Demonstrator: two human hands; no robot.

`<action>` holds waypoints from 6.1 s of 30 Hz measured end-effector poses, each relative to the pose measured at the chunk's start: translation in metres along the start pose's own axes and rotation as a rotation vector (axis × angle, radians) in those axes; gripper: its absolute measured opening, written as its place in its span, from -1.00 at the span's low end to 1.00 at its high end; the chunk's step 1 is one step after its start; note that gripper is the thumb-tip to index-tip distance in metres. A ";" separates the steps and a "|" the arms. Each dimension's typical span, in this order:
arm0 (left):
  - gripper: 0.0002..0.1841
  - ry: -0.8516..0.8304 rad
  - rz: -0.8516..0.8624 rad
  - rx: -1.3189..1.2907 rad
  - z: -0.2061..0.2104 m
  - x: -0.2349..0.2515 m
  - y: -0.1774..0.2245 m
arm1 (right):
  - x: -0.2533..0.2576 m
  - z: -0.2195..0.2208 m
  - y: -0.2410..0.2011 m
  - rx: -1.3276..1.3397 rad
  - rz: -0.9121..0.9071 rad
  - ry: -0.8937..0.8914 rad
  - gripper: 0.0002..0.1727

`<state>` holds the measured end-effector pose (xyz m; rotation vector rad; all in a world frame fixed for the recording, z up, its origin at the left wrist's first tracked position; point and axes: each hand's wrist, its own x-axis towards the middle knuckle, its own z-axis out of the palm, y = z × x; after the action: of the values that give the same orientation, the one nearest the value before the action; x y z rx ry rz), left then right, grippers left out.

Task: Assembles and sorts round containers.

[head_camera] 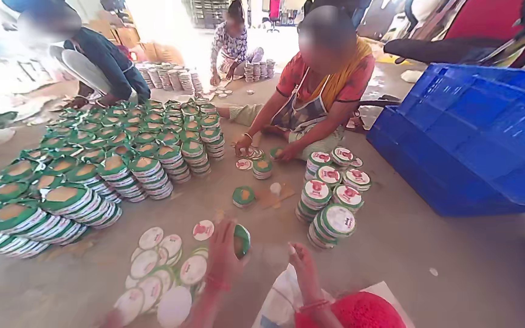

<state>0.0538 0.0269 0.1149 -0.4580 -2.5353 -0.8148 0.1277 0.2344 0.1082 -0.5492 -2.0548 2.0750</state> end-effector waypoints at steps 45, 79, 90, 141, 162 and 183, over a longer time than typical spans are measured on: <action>-0.10 -0.692 -0.163 -0.215 0.036 -0.104 -0.014 | -0.029 -0.025 0.054 -0.976 -0.285 -0.538 -0.36; 0.06 -0.627 -0.279 -0.432 0.032 -0.095 -0.042 | -0.044 0.048 0.049 -1.204 -0.592 -0.495 -0.27; 0.02 -0.572 -0.282 -0.449 0.035 -0.100 -0.042 | -0.031 0.053 0.053 -1.399 -0.631 -0.540 -0.14; -0.53 -0.260 -0.910 -0.671 0.031 -0.105 -0.004 | -0.013 0.020 0.058 -0.792 -0.800 -0.318 -0.59; -0.60 -0.309 -0.580 0.337 -0.037 -0.060 -0.075 | 0.024 -0.024 0.032 -0.791 -0.405 0.023 -0.48; -0.11 -0.328 -0.876 0.342 -0.099 -0.036 -0.056 | -0.004 0.019 0.036 -0.517 -0.268 -0.409 -0.48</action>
<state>0.0905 -0.0836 0.1433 0.7423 -3.1028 -0.5646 0.1292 0.2136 0.0730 0.1118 -2.7354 1.5956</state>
